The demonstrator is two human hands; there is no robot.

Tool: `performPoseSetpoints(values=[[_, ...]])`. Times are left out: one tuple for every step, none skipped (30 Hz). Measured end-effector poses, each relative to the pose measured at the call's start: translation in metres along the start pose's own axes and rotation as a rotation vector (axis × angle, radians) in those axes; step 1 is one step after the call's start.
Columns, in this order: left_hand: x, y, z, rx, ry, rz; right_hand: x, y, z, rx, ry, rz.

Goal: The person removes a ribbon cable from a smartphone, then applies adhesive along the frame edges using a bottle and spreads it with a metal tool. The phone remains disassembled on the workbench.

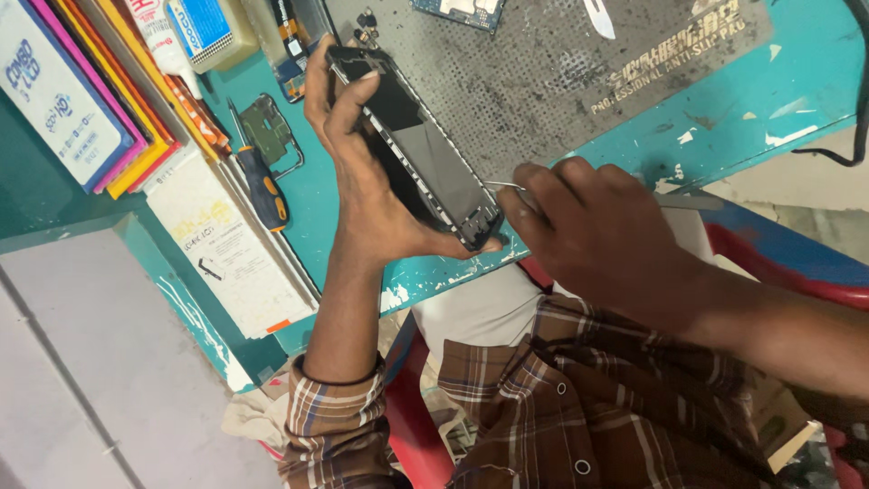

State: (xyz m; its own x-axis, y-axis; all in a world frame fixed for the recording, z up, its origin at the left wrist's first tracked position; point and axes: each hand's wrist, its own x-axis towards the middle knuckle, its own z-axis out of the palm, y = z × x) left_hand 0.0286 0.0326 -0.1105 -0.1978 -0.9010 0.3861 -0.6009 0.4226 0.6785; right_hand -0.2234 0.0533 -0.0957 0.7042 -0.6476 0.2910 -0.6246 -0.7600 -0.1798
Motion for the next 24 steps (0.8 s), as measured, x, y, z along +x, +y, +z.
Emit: performPoseSetpoints(values=[[-0.001,0.000,0.000,-0.012,0.000,-0.005,0.000,0.001,-0.002,0.007,-0.004,-0.005],[-0.001,-0.001,0.000,-0.022,0.011,-0.007,0.001,0.001,-0.003,0.003,-0.013,-0.004],[-0.002,-0.001,0.001,-0.031,0.022,-0.009,0.004,0.003,-0.002,-0.003,-0.020,-0.002],[-0.001,-0.003,0.002,-0.035,0.046,-0.007,0.008,0.005,-0.001,-0.010,-0.025,0.001],[-0.001,-0.003,0.002,-0.024,0.059,-0.008,0.011,0.007,-0.001,-0.018,-0.034,0.000],[-0.001,-0.003,0.002,-0.013,0.072,-0.010,0.014,0.009,-0.001,-0.022,-0.044,-0.004],[-0.003,-0.003,0.001,0.012,0.075,-0.015,0.015,0.010,-0.001,-0.026,-0.054,-0.007],[-0.003,-0.003,0.001,0.027,0.075,-0.019,0.016,0.011,-0.002,-0.023,-0.054,-0.018],[-0.004,-0.003,0.000,0.042,0.076,-0.023,0.017,0.012,-0.003,-0.022,-0.053,-0.028],[-0.004,-0.003,0.000,0.043,0.074,-0.026,0.017,0.013,-0.004,-0.021,-0.053,-0.036],[-0.003,-0.004,0.001,0.030,0.073,-0.030,0.017,0.015,-0.006,-0.012,-0.051,-0.051],[-0.003,-0.004,0.002,0.016,0.073,-0.034,0.015,0.017,-0.008,-0.002,-0.050,-0.065],[-0.003,-0.004,0.003,-0.010,0.072,-0.041,0.014,0.018,-0.009,0.008,-0.049,-0.077],[-0.002,-0.004,0.003,-0.012,0.072,-0.039,0.013,0.018,-0.010,0.023,-0.046,-0.070],[-0.002,-0.004,0.004,-0.013,0.072,-0.037,0.012,0.018,-0.010,0.037,-0.042,-0.065],[-0.002,-0.004,0.003,0.012,0.074,-0.027,0.012,0.018,-0.010,0.051,-0.037,-0.061],[-0.002,-0.004,0.003,0.021,0.079,-0.027,0.012,0.019,-0.010,0.041,-0.037,-0.057],[-0.002,-0.003,0.002,0.030,0.084,-0.027,0.013,0.020,-0.009,0.030,-0.037,-0.055],[-0.001,-0.004,0.003,0.020,0.093,-0.032,0.014,0.021,-0.008,0.016,-0.037,-0.051],[-0.001,-0.004,0.003,0.016,0.100,-0.038,0.015,0.022,-0.008,0.008,-0.037,-0.053],[0.000,-0.004,0.003,0.011,0.106,-0.045,0.017,0.022,-0.007,0.000,-0.037,-0.056],[-0.001,-0.004,0.003,0.013,0.111,-0.052,0.018,0.023,-0.007,-0.009,-0.037,-0.059],[-0.001,-0.004,0.003,0.017,0.113,-0.056,0.019,0.024,-0.008,-0.017,-0.040,-0.065],[-0.001,-0.004,0.003,0.022,0.114,-0.061,0.019,0.024,-0.008,-0.024,-0.044,-0.071]])
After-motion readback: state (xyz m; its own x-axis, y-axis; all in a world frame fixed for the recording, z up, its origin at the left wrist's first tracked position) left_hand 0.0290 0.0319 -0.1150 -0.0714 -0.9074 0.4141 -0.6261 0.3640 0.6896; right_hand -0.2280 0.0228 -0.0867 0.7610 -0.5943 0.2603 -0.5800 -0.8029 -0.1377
